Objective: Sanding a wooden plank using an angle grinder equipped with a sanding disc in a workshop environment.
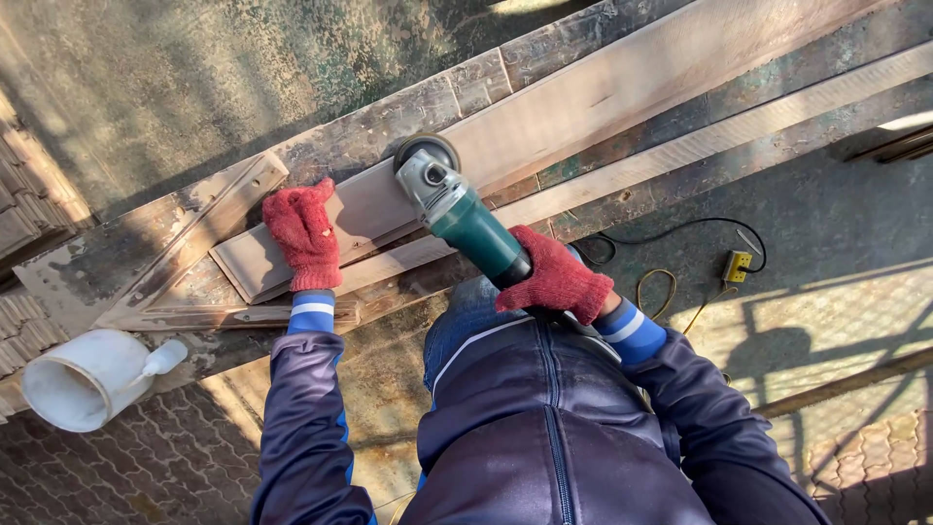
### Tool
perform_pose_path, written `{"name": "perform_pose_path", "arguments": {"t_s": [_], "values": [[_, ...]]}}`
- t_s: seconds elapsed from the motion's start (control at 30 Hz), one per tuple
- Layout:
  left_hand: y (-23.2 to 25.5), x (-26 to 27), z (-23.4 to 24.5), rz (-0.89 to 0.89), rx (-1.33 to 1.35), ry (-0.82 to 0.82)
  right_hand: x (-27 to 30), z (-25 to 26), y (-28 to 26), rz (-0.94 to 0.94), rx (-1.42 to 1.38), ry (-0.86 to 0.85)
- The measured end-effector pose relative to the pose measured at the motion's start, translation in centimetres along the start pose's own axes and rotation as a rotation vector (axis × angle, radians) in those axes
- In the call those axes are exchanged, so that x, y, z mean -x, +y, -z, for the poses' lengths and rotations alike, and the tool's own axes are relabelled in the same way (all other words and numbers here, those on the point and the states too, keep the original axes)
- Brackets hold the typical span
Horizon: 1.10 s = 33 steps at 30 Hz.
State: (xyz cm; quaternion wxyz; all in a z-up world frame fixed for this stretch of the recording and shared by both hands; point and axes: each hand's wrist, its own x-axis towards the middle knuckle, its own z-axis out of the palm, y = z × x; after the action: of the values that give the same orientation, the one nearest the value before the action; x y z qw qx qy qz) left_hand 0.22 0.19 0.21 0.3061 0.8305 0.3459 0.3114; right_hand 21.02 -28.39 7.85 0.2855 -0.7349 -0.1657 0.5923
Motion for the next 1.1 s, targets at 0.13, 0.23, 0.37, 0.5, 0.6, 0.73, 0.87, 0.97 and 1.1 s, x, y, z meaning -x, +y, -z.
{"name": "perform_pose_path", "arguments": {"t_s": [0.13, 0.23, 0.37, 0.5, 0.6, 0.73, 0.87, 0.97, 1.1], "values": [[-2.1, 0.8, -0.3, -0.042, -0.022, 0.025, 1.3, 4.1, 2.1, 0.015, -0.166, 0.211], [-4.2, 1.2, -0.5, -0.097, -0.067, 0.006, 3.0, 9.5, 4.5, 0.064, -0.381, 0.46], [-6.3, 1.4, -0.5, -0.137, -0.125, -0.053, 6.8, 16.2, 7.3, 0.187, -0.755, 0.718], [3.8, -2.2, -1.3, -0.071, -0.63, -0.302, 11.0, 20.1, 10.5, 0.372, -0.937, 0.748], [13.2, -2.2, -10.0, -0.304, -0.225, 0.024, 14.0, 22.5, 13.3, 0.524, -0.993, 0.704], [34.5, -0.3, -22.5, -0.3, 0.671, -0.636, 18.5, 27.0, 13.5, 0.868, -1.14, 0.323], [48.5, 3.5, -26.8, -0.205, 0.808, -1.204, 20.5, 29.6, 16.0, 0.637, -1.105, 0.438], [40.0, 2.6, -33.1, -0.46, 0.397, -0.863, 19.8, 31.0, 18.0, 0.74, -1.205, 0.269], [31.4, -4.8, -34.6, -0.203, -0.891, -0.829, 20.4, 33.2, 22.7, 0.759, -1.291, 0.169]]}}
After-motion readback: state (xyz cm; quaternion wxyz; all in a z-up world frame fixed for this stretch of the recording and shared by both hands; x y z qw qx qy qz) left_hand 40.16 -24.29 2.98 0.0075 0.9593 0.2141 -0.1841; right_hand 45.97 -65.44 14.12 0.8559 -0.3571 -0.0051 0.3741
